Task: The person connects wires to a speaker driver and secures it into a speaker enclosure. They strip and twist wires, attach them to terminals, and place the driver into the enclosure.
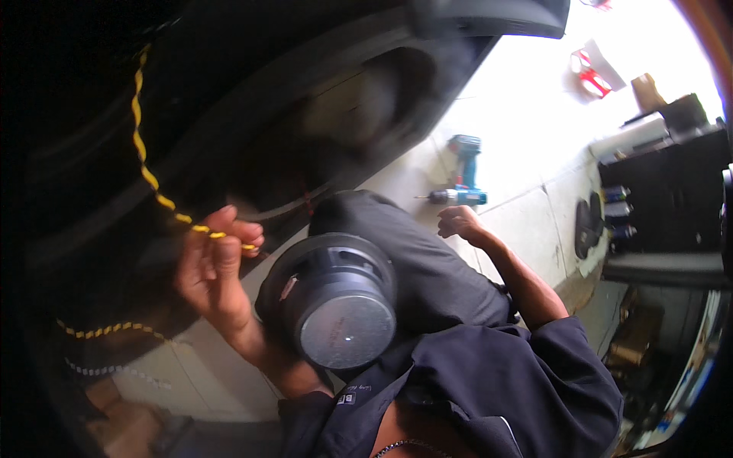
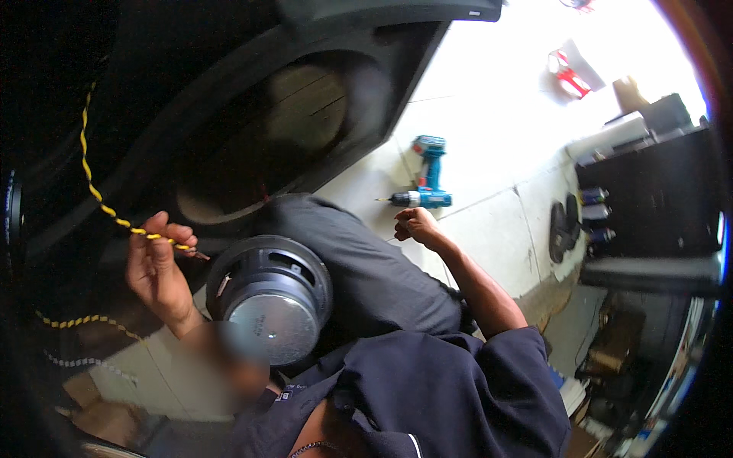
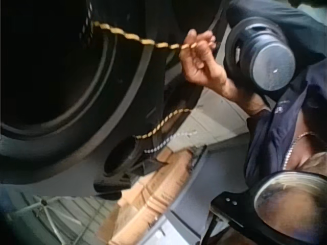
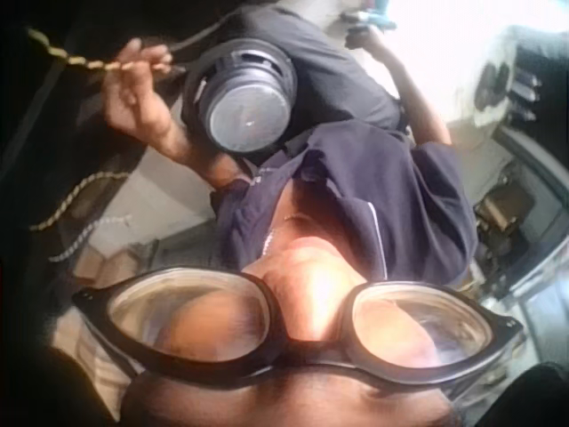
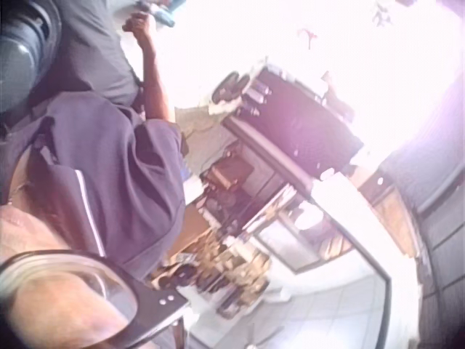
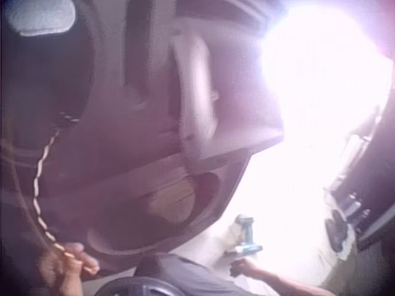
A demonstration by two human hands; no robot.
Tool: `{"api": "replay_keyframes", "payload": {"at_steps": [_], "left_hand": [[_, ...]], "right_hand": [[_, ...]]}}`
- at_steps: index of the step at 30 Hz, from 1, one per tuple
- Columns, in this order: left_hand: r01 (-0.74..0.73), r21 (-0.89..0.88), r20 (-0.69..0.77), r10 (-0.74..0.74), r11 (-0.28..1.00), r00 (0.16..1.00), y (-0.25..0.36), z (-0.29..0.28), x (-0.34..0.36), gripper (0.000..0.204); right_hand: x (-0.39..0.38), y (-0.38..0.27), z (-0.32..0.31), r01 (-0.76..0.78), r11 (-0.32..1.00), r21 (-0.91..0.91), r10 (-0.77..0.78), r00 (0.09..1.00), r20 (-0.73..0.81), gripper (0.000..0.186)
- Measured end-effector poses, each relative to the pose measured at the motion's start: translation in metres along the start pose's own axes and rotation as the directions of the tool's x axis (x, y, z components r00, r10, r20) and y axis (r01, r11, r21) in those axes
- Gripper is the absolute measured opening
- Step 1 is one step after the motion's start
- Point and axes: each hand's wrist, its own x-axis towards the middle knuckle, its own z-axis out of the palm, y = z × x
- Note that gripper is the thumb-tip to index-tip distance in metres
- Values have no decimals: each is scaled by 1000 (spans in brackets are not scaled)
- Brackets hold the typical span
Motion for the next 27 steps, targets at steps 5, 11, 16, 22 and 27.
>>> {"api": "replay_keyframes", "payload": {"at_steps": [5, 11, 16, 22, 27], "left_hand": [[94, 26, -71, -92, 995, 993, 3, -8, -16, 29], [220, 11, -136, -217, 975, 967, 9, 10, -10, 25], [269, -58, -106, -274, 961, 956, 9, 14, 1, 27], [371, 165, -47, -368, 914, 929, 25, 2, -2, 36], [344, 424, 39, -396, 838, 918, 72, -16, -7, 37]], "right_hand": [[28, -14, 44, 204, 832, -516, -146, 978, 152, 16], [90, 42, -6, 625, 233, -745, -436, 752, 494, 16], [110, 46, -48, 306, 943, 131, -325, 758, 565, 23], [-49, -164, -42, 593, 489, -640, -197, 790, 581, 20], [-231, -375, -12, 802, 464, -375, -451, 579, 679, 18]]}}
